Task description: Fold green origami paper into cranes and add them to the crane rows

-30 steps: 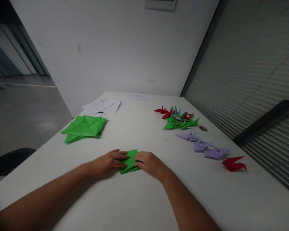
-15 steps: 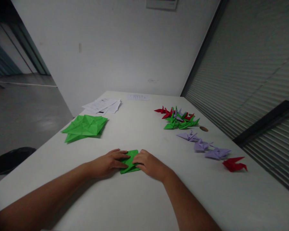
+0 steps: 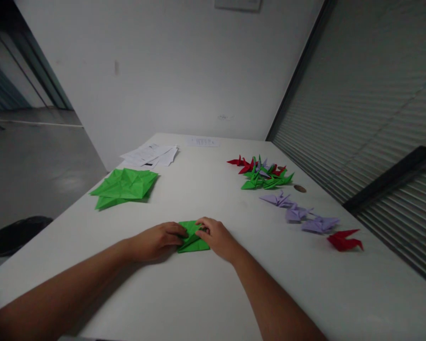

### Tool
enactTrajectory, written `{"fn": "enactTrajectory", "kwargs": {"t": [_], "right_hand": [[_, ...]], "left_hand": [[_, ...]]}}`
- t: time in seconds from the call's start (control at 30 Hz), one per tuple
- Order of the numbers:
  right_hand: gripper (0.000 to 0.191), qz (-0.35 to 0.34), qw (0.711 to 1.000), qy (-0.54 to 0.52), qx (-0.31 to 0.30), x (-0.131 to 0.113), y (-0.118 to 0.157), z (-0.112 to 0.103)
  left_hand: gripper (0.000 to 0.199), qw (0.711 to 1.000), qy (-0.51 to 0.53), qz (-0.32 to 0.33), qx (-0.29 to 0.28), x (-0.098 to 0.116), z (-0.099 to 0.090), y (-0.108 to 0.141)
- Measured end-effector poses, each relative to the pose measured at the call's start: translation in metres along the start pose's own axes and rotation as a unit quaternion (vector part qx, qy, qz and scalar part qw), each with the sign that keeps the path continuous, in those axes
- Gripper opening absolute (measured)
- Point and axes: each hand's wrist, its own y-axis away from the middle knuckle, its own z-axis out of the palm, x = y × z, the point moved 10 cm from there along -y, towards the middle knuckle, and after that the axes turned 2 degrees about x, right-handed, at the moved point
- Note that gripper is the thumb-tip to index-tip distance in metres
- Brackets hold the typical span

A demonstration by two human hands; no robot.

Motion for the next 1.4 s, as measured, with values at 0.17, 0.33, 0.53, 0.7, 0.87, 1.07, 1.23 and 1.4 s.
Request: {"fn": "enactTrajectory", "kwargs": {"t": [0.17, 0.33, 0.53, 0.7, 0.87, 1.07, 1.23, 1.4], "right_hand": [[0.017, 0.037, 0.997, -0.063, 0.01, 0.009, -0.001, 0.002], [0.006, 0.047, 0.998, 0.034, 0.035, 0.006, -0.003, -0.003], [0.013, 0.03, 0.992, 0.117, 0.044, -0.002, -0.006, -0.004], [0.012, 0.014, 0.981, 0.183, 0.06, -0.006, -0.007, -0.004], [0.014, 0.028, 0.972, 0.221, 0.076, -0.003, -0.006, -0.005], [0.012, 0.031, 0.972, 0.222, 0.067, 0.0, -0.007, -0.004], [0.013, 0.037, 0.977, 0.202, 0.064, -0.002, -0.007, -0.005], [0.015, 0.04, 0.991, 0.124, 0.017, -0.003, -0.002, -0.005]], "left_hand": [[0.029, 1.0, 0.003, -0.001, 0.023, 0.001, -0.001, 0.001], [0.021, 1.0, -0.004, -0.011, 0.008, -0.001, 0.001, 0.004], [0.015, 1.0, 0.008, -0.018, 0.002, 0.0, 0.0, 0.004], [0.015, 0.999, 0.011, -0.027, 0.041, -0.009, 0.002, 0.006], [0.011, 0.998, 0.016, -0.024, 0.053, -0.01, 0.003, 0.006], [0.025, 0.999, 0.01, -0.038, 0.023, -0.004, -0.001, 0.002], [0.014, 1.0, 0.011, -0.005, 0.017, 0.004, -0.003, 0.001], [0.013, 1.0, 0.014, -0.017, 0.018, 0.001, 0.0, 0.002]]}}
